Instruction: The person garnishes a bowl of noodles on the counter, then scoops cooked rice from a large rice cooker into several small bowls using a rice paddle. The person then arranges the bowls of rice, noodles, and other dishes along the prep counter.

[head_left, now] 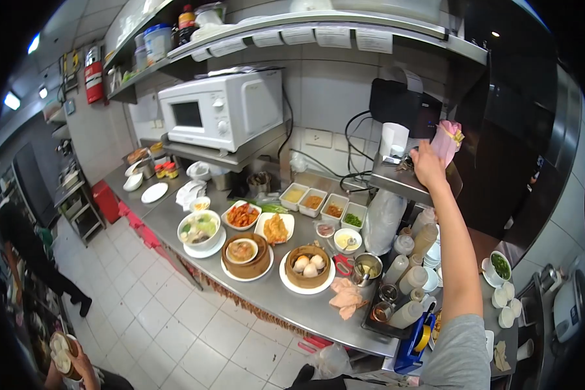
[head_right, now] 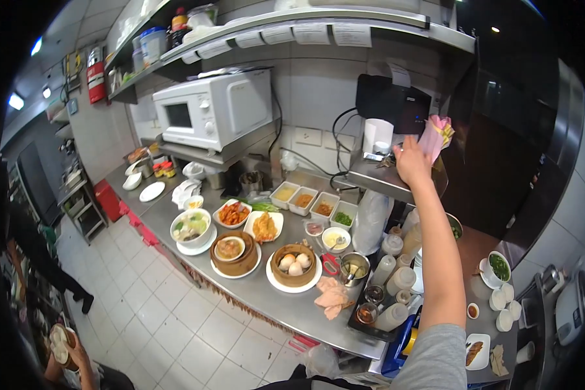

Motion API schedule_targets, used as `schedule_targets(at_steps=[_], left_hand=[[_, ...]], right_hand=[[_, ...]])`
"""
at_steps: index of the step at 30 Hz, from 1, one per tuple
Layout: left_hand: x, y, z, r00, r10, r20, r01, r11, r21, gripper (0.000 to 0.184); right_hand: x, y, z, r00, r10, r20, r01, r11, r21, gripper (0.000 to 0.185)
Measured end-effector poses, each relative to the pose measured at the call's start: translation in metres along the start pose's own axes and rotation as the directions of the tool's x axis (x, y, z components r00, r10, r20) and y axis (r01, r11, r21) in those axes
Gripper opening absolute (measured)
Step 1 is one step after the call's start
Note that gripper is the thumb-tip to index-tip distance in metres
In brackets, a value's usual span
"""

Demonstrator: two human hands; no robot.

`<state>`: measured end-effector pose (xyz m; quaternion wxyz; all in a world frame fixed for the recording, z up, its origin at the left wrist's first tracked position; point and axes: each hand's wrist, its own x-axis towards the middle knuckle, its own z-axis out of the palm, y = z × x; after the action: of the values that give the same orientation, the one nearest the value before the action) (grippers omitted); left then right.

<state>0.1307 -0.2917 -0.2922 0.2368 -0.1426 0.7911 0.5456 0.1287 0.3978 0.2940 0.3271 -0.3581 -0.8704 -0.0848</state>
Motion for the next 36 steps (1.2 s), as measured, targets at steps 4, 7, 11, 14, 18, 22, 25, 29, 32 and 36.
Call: schedule_targets(at_steps=[4, 7, 11, 14, 18, 22, 25, 29, 32, 36], left_hand=[[0.045, 0.055, 0.022, 0.990, 0.141, 0.012, -0.137, 0.977, -0.166, 0.023], [0.071, 0.099, 0.038, 0.965, 0.247, 0.084, -0.221, 0.946, -0.237, 0.022], [0.083, 0.182, 0.061, 0.923, 0.333, 0.196, -0.272, 0.920, -0.282, 0.022], [0.081, 0.218, 0.072, 0.922, 0.304, 0.239, -0.255, 0.943, -0.213, 0.023], [0.118, 0.166, 0.083, 0.899, 0.174, 0.401, -0.231, 0.968, 0.098, 0.020], [0.165, 0.085, 0.063, 0.868, -0.117, 0.483, -0.160, 0.855, 0.494, 0.025], [0.174, 0.082, 0.058, 0.854, -0.197, 0.482, -0.145, 0.798, 0.585, 0.026], [0.188, 0.097, 0.057, 0.803, -0.235, 0.548, -0.226, 0.731, 0.644, 0.027], [0.195, 0.119, 0.056, 0.736, -0.251, 0.628, -0.344, 0.661, 0.667, 0.029], [0.189, 0.159, 0.049, 0.551, -0.320, 0.771, -0.605, 0.483, 0.633, 0.031]], right_hand=[[-0.004, -0.004, -0.005, 1.000, 0.000, -0.032, 0.000, 1.000, -0.012, 0.054], [-0.006, -0.006, -0.002, 0.977, -0.060, -0.205, 0.059, 0.998, -0.011, 0.053], [-0.010, -0.011, -0.015, 0.997, -0.044, -0.066, 0.045, 0.999, 0.006, 0.051], [-0.010, -0.009, -0.009, 0.991, -0.062, -0.118, 0.065, 0.998, 0.023, 0.050], [-0.014, -0.008, -0.011, 0.989, -0.086, -0.122, 0.086, 0.996, -0.002, 0.049], [-0.016, -0.010, -0.014, 0.995, -0.050, -0.081, 0.052, 0.999, 0.016, 0.051], [-0.017, -0.012, -0.014, 0.984, -0.056, -0.167, 0.065, 0.997, 0.049, 0.055], [-0.017, -0.008, -0.011, 0.982, -0.035, -0.188, 0.056, 0.993, 0.104, 0.060], [-0.015, -0.009, -0.011, 0.968, -0.050, -0.245, 0.084, 0.987, 0.134, 0.060], [-0.015, -0.011, -0.021, 0.861, -0.178, -0.477, 0.262, 0.958, 0.117, 0.052]])
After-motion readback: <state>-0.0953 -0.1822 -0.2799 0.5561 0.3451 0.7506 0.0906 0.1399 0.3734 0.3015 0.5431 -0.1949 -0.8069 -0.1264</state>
